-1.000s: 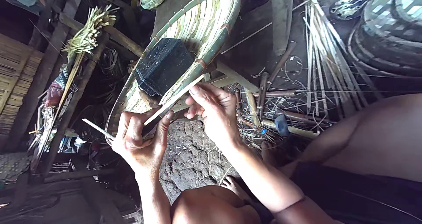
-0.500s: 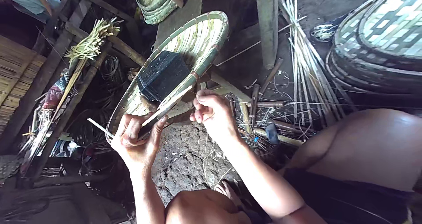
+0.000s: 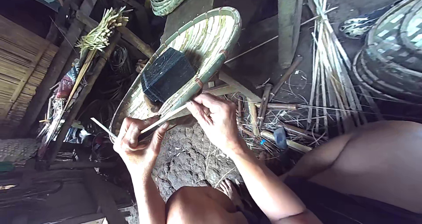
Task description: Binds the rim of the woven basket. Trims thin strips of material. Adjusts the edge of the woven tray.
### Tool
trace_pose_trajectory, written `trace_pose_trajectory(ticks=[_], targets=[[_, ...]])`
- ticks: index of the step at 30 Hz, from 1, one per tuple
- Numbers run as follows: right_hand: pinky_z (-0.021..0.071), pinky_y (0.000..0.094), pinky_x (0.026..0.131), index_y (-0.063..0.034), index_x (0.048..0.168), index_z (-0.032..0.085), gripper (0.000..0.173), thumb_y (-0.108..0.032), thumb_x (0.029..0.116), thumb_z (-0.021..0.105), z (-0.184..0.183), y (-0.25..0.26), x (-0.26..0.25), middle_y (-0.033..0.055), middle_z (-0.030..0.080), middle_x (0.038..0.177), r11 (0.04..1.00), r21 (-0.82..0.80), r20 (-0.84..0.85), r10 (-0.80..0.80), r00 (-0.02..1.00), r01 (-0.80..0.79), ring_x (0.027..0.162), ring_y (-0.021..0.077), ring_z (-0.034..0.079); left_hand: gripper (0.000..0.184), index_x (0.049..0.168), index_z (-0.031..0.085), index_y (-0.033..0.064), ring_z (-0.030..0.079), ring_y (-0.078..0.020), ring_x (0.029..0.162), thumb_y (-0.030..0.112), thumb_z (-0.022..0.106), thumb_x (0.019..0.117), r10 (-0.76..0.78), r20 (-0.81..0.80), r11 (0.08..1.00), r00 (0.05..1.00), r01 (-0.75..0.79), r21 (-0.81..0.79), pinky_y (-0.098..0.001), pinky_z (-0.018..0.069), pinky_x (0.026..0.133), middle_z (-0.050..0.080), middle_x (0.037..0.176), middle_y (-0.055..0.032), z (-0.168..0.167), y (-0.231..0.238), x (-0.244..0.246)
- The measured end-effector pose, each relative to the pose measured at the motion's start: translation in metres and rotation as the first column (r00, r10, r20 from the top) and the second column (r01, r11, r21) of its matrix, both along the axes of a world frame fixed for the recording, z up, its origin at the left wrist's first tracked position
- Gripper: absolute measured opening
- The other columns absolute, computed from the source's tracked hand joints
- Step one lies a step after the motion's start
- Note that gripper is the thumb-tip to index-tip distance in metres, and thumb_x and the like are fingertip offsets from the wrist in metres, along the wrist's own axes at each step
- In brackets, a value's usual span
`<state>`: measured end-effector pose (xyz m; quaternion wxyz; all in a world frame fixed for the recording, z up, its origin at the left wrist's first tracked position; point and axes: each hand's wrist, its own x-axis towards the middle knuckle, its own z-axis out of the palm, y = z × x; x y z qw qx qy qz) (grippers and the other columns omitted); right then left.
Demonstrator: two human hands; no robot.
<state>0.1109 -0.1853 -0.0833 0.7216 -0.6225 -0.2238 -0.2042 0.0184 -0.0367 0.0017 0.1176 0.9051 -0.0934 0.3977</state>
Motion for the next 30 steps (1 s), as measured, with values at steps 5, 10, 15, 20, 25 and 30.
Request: trace_pose_trajectory(ticks=[5, 10, 15, 20, 25, 30], targets=[[0.0298, 0.0260, 0.042, -0.0076, 0.061, 0.052, 0.032, -0.010, 0.0922, 0.056, 0.003, 0.001, 0.006, 0.0043, 0.051, 0.058, 0.981, -0.029, 0.113, -0.189, 0.975, 0.193, 0.047, 0.0108, 0.045, 0.023, 0.091, 0.075, 0.0055, 0.058, 0.0048, 0.082, 0.026, 0.083, 0.0846, -0.027, 0.028, 0.999, 0.999, 0.026, 0.022, -0.0105, 0.0467, 0.074, 0.061, 0.084, 0.0056, -0.004, 0.000, 0.000], [0.0424, 0.0238, 0.051, -0.0030, 0.081, 0.059, 0.030, -0.022, 0.1040, 0.053, -0.084, -0.049, 0.048, 0.0010, 0.051, 0.065, 0.953, -0.112, -0.243, -0.302, 0.922, 0.282, 0.054, 0.0054, 0.048, 0.022, 0.091, 0.075, 0.0045, 0.059, 0.0051, 0.084, 0.024, 0.083, 0.0845, -0.041, 0.013, 0.999, 0.999, 0.041, -0.011, -0.0106, 0.0487, 0.076, 0.062, 0.086, 0.0060, 0.001, 0.001, 0.000], [0.0404, 0.0746, 0.093, 0.0106, 0.114, 0.067, 0.075, -0.053, 0.1100, 0.027, -0.192, -0.116, 0.075, 0.0392, 0.065, 0.115, 0.660, -0.677, -0.682, -0.399, 0.612, -0.325, 0.115, 0.0574, 0.060, 0.055, 0.122, 0.071, 0.0078, 0.058, -0.0140, 0.115, 0.045, 0.083, 0.0830, 0.111, -0.107, 0.991, 0.988, -0.103, 0.080, -0.0319, 0.0440, 0.101, 0.069, 0.118, -0.0060, 0.016, 0.008, -0.024], [0.0421, 0.0641, 0.105, 0.0014, 0.154, 0.038, 0.063, -0.035, 0.1048, 0.054, -0.291, -0.092, 0.040, 0.0320, 0.049, 0.148, 0.298, -0.688, -0.716, -0.421, 0.556, -0.661, 0.131, 0.0491, 0.054, 0.023, 0.110, 0.064, 0.0249, 0.055, -0.0060, 0.116, 0.045, 0.061, 0.0991, 0.185, 0.278, 0.941, 0.943, -0.251, 0.226, -0.0276, 0.0395, 0.105, 0.061, 0.109, 0.0089, -0.010, -0.005, -0.068], [0.0485, 0.0602, 0.100, -0.0052, 0.158, 0.035, 0.059, -0.023, 0.1053, 0.055, -0.306, -0.066, 0.015, 0.0308, 0.035, 0.158, 0.112, -0.719, -0.660, -0.417, 0.625, -0.686, 0.135, 0.0510, 0.049, 0.019, 0.115, 0.066, 0.0115, 0.063, -0.0210, 0.114, 0.026, 0.062, 0.1029, 0.045, 0.091, 0.952, 0.995, -0.070, 0.297, -0.0333, 0.0448, 0.108, 0.067, 0.114, -0.0091, -0.070, -0.052, -0.031], [0.0482, 0.0609, 0.099, -0.0036, 0.153, 0.043, 0.055, -0.014, 0.1009, 0.059, -0.312, -0.080, 0.018, 0.0313, 0.040, 0.154, 0.171, -0.807, -0.562, -0.516, 0.647, -0.565, 0.135, 0.0499, 0.049, 0.028, 0.127, 0.059, 0.0124, 0.047, -0.0143, 0.138, 0.018, 0.065, 0.1003, 0.125, 0.162, 0.962, 0.979, -0.159, 0.221, -0.0320, 0.0310, 0.118, 0.060, 0.138, -0.0025, -0.047, -0.067, 0.005]])
